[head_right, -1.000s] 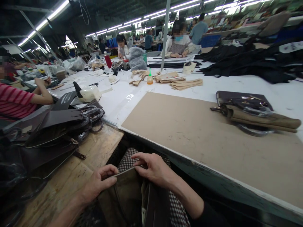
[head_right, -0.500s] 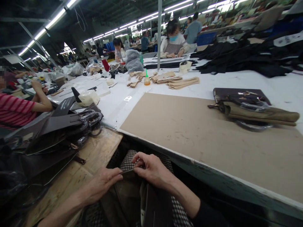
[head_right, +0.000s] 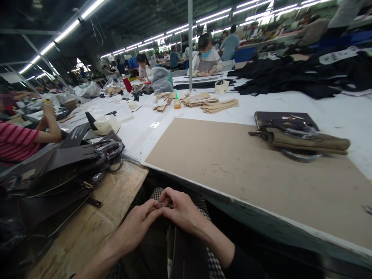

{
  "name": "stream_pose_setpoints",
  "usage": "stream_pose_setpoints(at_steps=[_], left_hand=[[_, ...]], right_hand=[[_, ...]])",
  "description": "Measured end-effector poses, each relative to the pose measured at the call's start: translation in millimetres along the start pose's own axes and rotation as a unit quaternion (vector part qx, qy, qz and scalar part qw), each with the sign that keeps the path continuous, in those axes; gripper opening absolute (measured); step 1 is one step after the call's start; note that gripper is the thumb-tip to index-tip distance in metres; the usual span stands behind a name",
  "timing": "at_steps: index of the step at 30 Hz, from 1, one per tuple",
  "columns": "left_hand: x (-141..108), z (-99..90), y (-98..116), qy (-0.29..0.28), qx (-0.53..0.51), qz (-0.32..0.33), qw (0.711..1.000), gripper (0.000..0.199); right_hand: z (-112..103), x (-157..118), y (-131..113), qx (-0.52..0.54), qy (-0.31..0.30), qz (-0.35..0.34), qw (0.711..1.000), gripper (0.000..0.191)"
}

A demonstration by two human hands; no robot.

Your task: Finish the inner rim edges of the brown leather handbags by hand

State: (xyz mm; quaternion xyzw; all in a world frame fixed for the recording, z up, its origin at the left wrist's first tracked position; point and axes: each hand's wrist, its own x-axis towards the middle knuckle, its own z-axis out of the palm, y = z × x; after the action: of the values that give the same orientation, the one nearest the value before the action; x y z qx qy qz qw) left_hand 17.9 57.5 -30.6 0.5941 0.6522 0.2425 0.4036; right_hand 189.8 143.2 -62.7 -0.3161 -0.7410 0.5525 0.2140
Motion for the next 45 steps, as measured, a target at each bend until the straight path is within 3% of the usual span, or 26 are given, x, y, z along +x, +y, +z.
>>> stream_pose_setpoints(at_steps=[4,6,10,13,16,19,23,28,32,36,38,42,45], left_hand=[[9,10.8,-7,0.004,-0.005,0.002,1.0,0.032],[6,11.7,-11,0.01,0.0,0.008,1.0,0.031],[-1,13.8,-7,0.009,0.044,0.021,0.999,0.027],[1,17.5,0,0.014,0.125,0.032,0.992,0.023],[9,21.0,6,-0.007,0.185,0.039,0.982,0.022],[17,22.2,10,-0.049,0.17,0.058,0.983,0.026],[19,9.4,15,-0.089,0.112,0.093,0.985,0.024],[2,-43.4,35,-0.146,0.095,0.091,0.98,0.022],[-5,-76.5,36,-0.253,0.132,0.098,0.954,0.019],[5,-74.6,4,-0.277,0.219,0.064,0.933,0.015],[12,-67.8,-7,-0.28,0.208,0.042,0.936,0.015],[25,-54.2,-4,-0.26,0.114,0.089,0.955,0.054],[37,-43.4,4,-0.242,0.08,0.104,0.961,0.044]], right_hand=[[-18,-12,2,0.113,-0.001,0.003,0.994,0.025],[-24,-25,-2,0.1,0.046,0.014,0.994,0.032],[-16,-75,-15,-0.139,0.161,-0.048,0.976,0.038],[12,-117,-9,-0.298,0.153,-0.111,0.936,0.084],[42,-138,7,-0.392,0.157,-0.117,0.899,0.098],[54,-140,10,-0.382,0.233,-0.066,0.892,0.093],[26,-145,-16,-0.285,0.282,0.005,0.916,0.068],[-37,-166,-40,-0.103,0.214,0.038,0.971,0.061],[-56,-155,-28,0.04,0.115,0.073,0.99,0.066],[-41,-128,6,0.123,0.04,0.114,0.985,0.067],[-33,-120,16,0.15,0.021,0.133,0.979,0.066],[-34,-112,11,0.042,-0.015,0.122,0.991,0.056],[-38,-109,4,-0.001,-0.004,0.106,0.994,0.048]])
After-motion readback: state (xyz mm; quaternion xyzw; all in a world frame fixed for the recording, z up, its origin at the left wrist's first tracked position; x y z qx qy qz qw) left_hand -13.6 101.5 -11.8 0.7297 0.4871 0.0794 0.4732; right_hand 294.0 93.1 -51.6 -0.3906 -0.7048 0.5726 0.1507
